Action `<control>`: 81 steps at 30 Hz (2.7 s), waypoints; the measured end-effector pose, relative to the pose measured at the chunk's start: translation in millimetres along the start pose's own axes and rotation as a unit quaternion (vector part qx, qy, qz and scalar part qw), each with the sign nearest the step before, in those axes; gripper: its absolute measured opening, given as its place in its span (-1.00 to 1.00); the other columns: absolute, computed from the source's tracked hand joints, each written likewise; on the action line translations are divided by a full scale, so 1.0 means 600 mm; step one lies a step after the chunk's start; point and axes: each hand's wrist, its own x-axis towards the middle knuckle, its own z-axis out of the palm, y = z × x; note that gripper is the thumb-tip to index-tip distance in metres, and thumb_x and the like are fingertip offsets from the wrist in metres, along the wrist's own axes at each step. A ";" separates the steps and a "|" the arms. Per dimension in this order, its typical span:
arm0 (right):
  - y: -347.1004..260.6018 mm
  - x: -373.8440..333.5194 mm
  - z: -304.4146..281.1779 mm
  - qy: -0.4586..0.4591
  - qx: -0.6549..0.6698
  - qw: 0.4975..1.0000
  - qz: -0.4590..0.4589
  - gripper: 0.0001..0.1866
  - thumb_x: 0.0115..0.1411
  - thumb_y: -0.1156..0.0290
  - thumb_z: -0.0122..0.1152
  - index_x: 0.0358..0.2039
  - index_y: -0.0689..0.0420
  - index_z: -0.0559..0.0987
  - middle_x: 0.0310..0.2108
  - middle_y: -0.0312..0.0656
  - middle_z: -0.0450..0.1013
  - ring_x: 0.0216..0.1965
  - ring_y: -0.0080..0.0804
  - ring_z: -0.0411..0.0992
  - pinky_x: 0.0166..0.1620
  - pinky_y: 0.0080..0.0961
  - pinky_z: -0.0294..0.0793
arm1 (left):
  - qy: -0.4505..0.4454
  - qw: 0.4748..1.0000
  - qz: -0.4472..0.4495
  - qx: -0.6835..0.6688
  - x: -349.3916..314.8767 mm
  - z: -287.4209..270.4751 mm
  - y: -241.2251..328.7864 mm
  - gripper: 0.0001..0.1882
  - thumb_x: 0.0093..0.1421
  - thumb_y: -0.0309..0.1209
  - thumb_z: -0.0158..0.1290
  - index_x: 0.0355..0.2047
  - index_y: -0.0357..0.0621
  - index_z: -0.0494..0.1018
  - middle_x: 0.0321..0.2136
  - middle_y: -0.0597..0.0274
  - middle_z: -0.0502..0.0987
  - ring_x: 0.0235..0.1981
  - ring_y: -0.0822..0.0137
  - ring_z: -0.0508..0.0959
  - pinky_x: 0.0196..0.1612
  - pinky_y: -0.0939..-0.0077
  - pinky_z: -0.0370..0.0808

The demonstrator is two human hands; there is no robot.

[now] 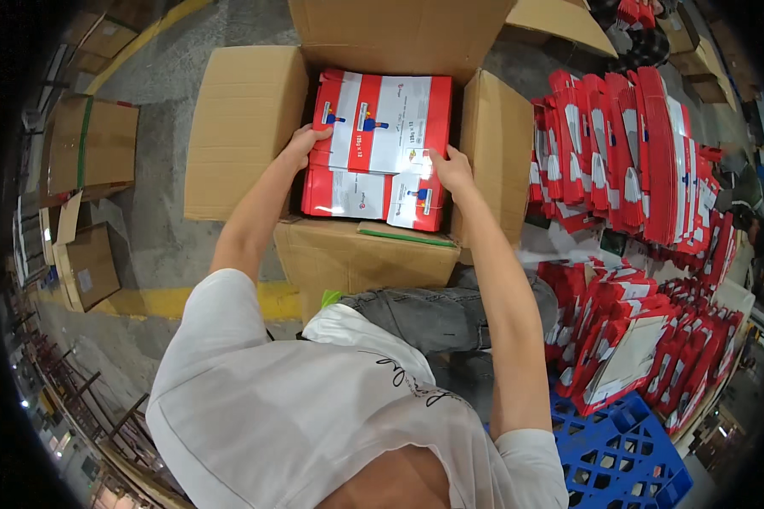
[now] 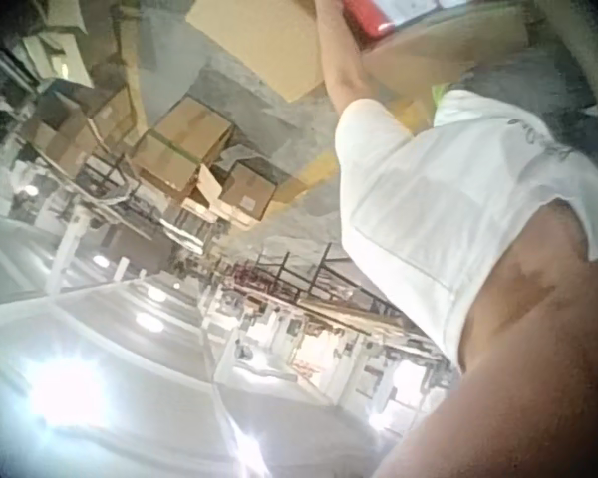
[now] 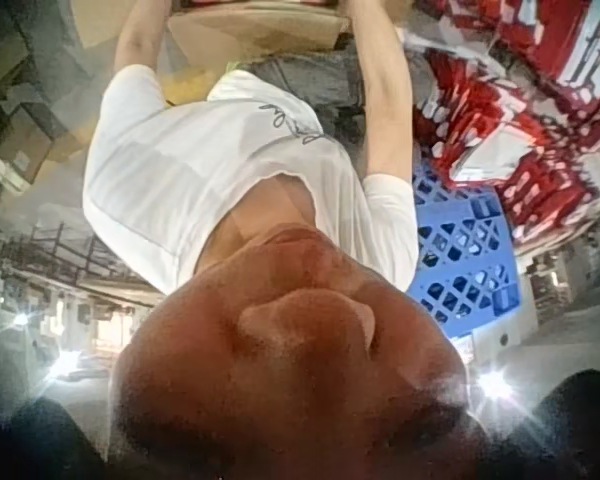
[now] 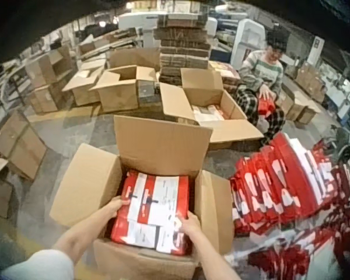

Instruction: The person sits on the floor in a warehouse and repeatedly picks up stacks of red envelopes from a blue crate. They fan the envelopes to inspect them, then place the stacks into cardboard boxes. The process is repeated continuously.

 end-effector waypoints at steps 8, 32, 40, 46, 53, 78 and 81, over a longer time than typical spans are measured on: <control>-0.330 -0.422 -0.234 -0.201 0.190 0.858 -0.432 -0.55 0.26 0.21 0.37 0.08 0.19 0.58 -0.08 -0.01 0.57 -0.14 -0.27 0.53 -0.06 -0.40 0.51 | 0.179 0.976 0.027 0.122 0.090 -0.060 -0.129 -0.42 0.19 -0.41 0.33 0.18 -0.27 0.41 -0.04 0.01 0.62 -0.14 0.15 0.66 -0.17 0.22 0.64; -0.148 -0.880 -0.317 0.352 0.020 0.772 -0.529 -0.75 0.26 0.30 0.25 -0.29 0.24 0.70 -0.44 -0.06 0.63 -0.43 -0.36 0.60 -0.36 -0.42 0.57 | -0.538 0.324 0.635 0.450 -0.459 0.732 -0.180 -0.61 0.28 -0.28 0.18 0.06 -0.17 0.45 0.04 0.01 0.49 0.08 -0.07 0.50 0.17 0.08 0.43; 0.126 -0.969 -0.449 0.649 0.080 0.726 -0.211 -0.73 0.39 0.43 0.17 -0.01 0.32 0.62 -0.25 0.01 0.63 -0.26 -0.30 0.61 -0.22 -0.38 0.58 | -0.524 0.180 0.595 0.582 -0.489 0.786 -0.279 -0.64 0.17 -0.15 0.25 -0.14 -0.11 0.58 -0.22 0.15 0.58 -0.03 0.07 0.53 0.10 0.13 0.42; 0.589 -0.848 -0.648 0.703 0.189 0.680 0.090 -0.42 0.29 0.27 0.40 0.22 0.31 0.49 -0.13 -0.04 0.64 -0.14 -0.34 0.61 -0.10 -0.45 0.59 | -0.558 0.413 0.522 0.496 -0.483 0.922 -0.270 -0.64 0.22 -0.25 0.24 -0.06 -0.19 0.57 -0.10 0.00 0.57 0.02 -0.10 0.53 0.11 0.09 0.48; 0.779 -0.812 -0.768 0.598 0.069 0.768 0.219 -0.25 0.17 -0.09 0.45 0.07 0.38 0.61 -0.25 -0.07 0.65 -0.20 -0.37 0.63 -0.23 -0.40 0.60 | -0.439 0.519 0.566 0.467 -0.459 1.322 -0.368 -0.39 0.15 -0.19 0.31 0.08 -0.40 0.49 -0.08 -0.19 0.61 -0.06 -0.05 0.64 0.02 0.15 0.57; 0.645 -0.790 -0.787 0.572 0.279 0.749 0.185 -0.48 0.22 0.09 0.44 -0.03 0.31 0.68 -0.13 -0.04 0.66 -0.19 -0.30 0.65 -0.12 -0.33 0.63 | -0.376 0.594 0.371 0.607 -0.494 1.330 -0.398 -0.21 0.08 -0.13 0.29 0.21 -0.31 0.26 0.13 -0.25 0.51 0.22 -0.17 0.48 0.26 -0.01 0.42; 0.631 -0.784 -0.780 0.579 0.256 0.752 0.182 -0.45 0.22 0.07 0.44 -0.01 0.33 0.67 -0.13 -0.03 0.66 -0.17 -0.30 0.65 -0.08 -0.32 0.62 | -0.386 0.596 0.368 0.600 -0.480 1.329 -0.399 -0.21 0.10 -0.12 0.29 0.21 -0.32 0.25 0.14 -0.25 0.50 0.23 -0.20 0.45 0.28 -0.06 0.40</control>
